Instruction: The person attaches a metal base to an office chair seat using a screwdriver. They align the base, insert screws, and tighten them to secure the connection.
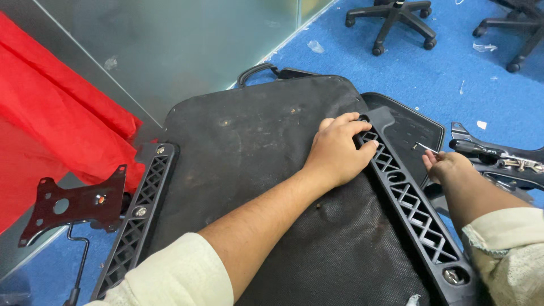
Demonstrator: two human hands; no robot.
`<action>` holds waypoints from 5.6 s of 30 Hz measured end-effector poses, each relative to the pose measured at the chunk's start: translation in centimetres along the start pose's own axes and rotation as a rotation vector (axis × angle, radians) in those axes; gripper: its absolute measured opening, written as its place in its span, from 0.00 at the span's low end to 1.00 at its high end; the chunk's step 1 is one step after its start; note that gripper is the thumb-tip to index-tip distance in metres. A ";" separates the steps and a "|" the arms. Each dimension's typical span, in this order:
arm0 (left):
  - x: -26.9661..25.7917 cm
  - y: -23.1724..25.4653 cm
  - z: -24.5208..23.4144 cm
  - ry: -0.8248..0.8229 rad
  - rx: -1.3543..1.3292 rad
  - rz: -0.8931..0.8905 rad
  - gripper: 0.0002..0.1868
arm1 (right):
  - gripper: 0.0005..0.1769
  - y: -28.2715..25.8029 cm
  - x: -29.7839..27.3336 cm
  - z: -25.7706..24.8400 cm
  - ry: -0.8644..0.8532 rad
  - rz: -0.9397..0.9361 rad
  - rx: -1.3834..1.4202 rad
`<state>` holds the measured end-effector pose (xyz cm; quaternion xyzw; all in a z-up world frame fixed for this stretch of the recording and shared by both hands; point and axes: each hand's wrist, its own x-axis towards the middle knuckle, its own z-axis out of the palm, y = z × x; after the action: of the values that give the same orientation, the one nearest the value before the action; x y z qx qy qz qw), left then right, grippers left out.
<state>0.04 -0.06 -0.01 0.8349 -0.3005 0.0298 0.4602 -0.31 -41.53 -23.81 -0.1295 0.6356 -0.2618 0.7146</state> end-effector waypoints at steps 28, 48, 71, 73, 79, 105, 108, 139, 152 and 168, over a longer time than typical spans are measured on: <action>-0.1 0.3 -0.2 -0.027 -0.001 -0.021 0.23 | 0.10 0.5 2.2 0.3 -0.189 -0.126 -0.320; -0.1 0.2 -0.2 -0.051 0.013 -0.018 0.23 | 0.21 -0.2 -0.6 -0.6 -0.157 -0.103 -0.300; -1.2 -4.9 -9.0 -0.413 -0.095 -0.101 0.23 | 0.12 2.7 -34.9 -0.2 -1.014 -0.852 -0.794; -1.5 -6.3 -12.2 -0.461 -0.269 -0.112 0.22 | 0.12 3.8 -38.5 -0.6 -1.108 -0.893 -0.856; -3.6 -10.6 -21.9 -0.303 -0.155 -0.543 0.20 | 0.13 9.5 -45.5 -2.3 -1.350 -0.814 -1.388; -25.5 -31.6 -31.1 1.041 0.210 -1.175 0.15 | 0.14 23.2 -51.5 -4.2 -1.650 -0.683 -1.853; -26.6 -30.5 -33.2 0.940 0.469 -1.327 0.25 | 0.13 24.0 -51.3 -4.1 -1.621 -0.653 -1.865; -27.2 -45.2 -34.5 1.267 -1.087 -1.256 0.19 | 0.13 27.3 -49.9 -2.4 -1.567 -0.496 -1.744; -31.7 -43.1 -33.7 1.014 -1.113 -1.158 0.15 | 0.11 27.7 -49.9 -2.7 -1.596 -0.522 -1.791; -32.9 -33.1 -33.0 1.128 -1.078 -1.298 0.18 | 0.11 27.8 -50.8 -2.9 -1.563 -0.645 -1.852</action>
<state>-1.86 54.61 -16.63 0.3823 0.4988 0.0244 0.7775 -0.11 9.30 4.01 -0.8521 -0.0731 0.2666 0.4444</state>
